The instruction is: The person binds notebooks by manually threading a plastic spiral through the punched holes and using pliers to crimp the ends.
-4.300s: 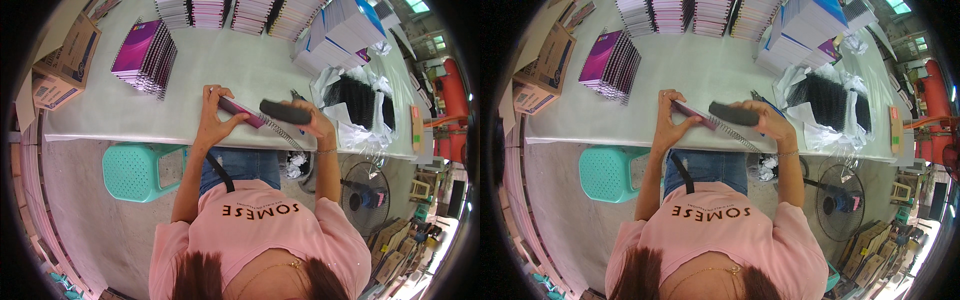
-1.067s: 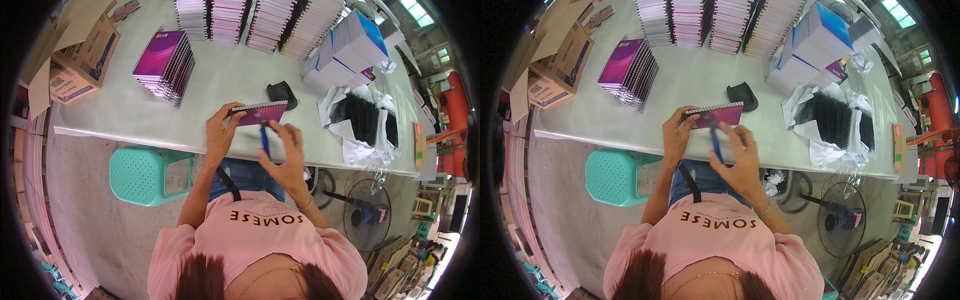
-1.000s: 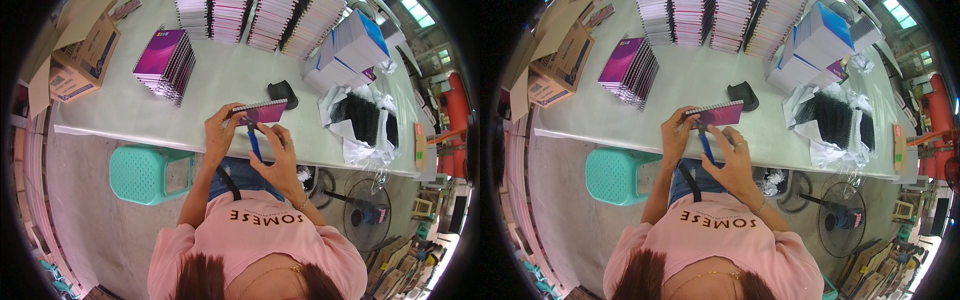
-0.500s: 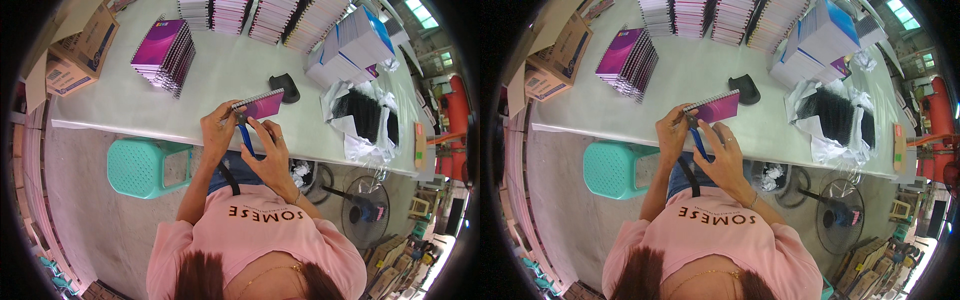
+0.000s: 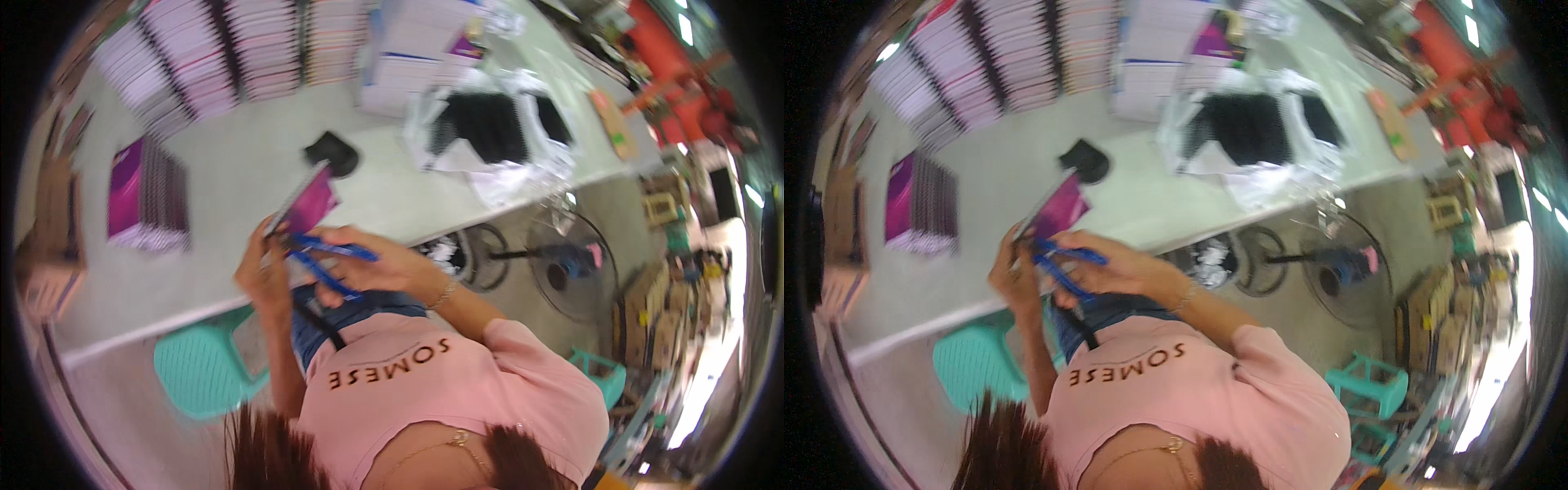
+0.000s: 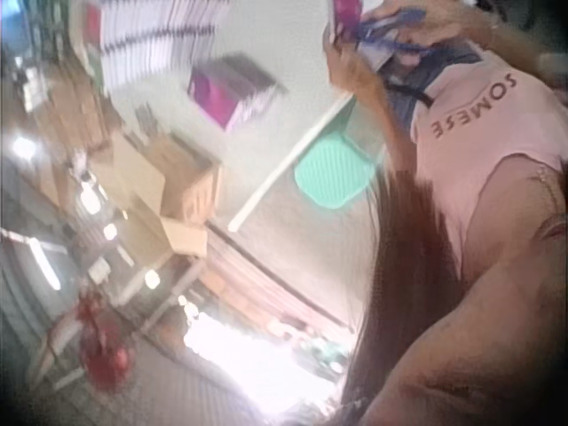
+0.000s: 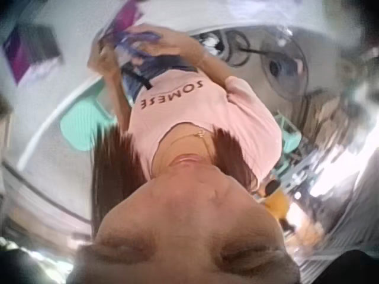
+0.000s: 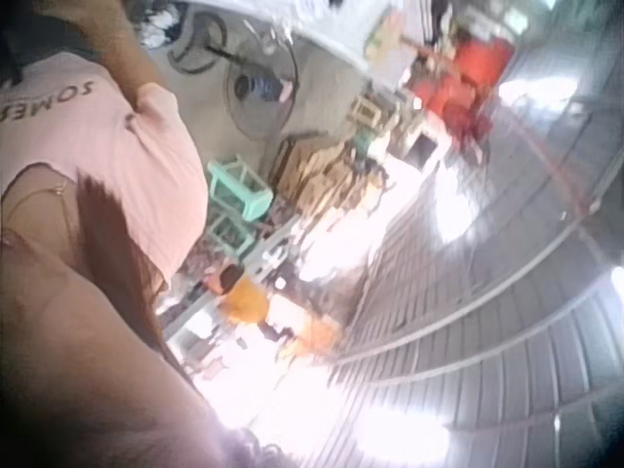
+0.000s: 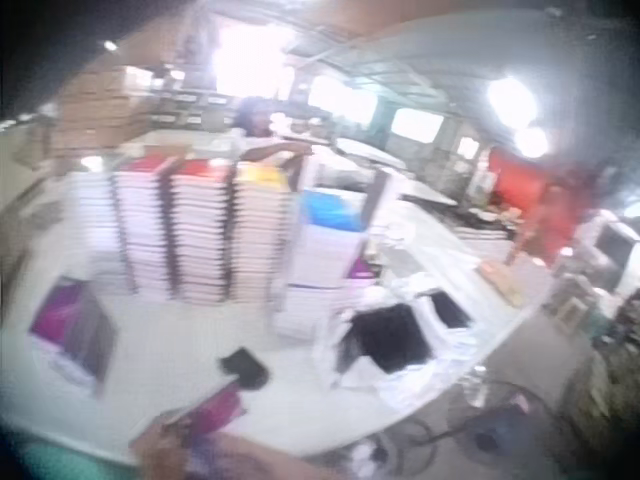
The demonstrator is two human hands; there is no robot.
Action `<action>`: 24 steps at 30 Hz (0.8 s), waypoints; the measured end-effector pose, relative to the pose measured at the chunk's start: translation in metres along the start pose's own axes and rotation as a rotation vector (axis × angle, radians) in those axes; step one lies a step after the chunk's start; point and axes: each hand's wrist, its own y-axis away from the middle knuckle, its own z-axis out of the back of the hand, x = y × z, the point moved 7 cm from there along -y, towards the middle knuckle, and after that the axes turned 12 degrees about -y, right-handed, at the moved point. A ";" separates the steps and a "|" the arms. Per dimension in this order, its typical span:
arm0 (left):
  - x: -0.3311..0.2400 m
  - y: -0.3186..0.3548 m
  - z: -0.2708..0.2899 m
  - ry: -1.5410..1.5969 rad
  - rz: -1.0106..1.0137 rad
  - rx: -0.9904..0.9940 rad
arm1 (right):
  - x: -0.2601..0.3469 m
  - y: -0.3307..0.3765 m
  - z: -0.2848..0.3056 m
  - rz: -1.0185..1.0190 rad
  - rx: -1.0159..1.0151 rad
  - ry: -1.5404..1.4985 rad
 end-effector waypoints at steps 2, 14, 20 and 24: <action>-0.004 -0.005 0.000 -0.060 0.014 0.053 | 0.008 0.003 -0.004 0.046 -0.062 0.194; -0.023 -0.087 0.180 0.093 0.025 -0.569 | 0.130 0.062 0.050 0.987 -0.774 2.091; 0.039 -0.128 0.208 -0.003 -0.041 -0.694 | 0.124 0.058 0.057 1.099 -0.752 2.043; 0.064 -0.126 0.201 -0.190 0.056 -0.769 | 0.126 0.061 0.060 1.089 -0.774 2.038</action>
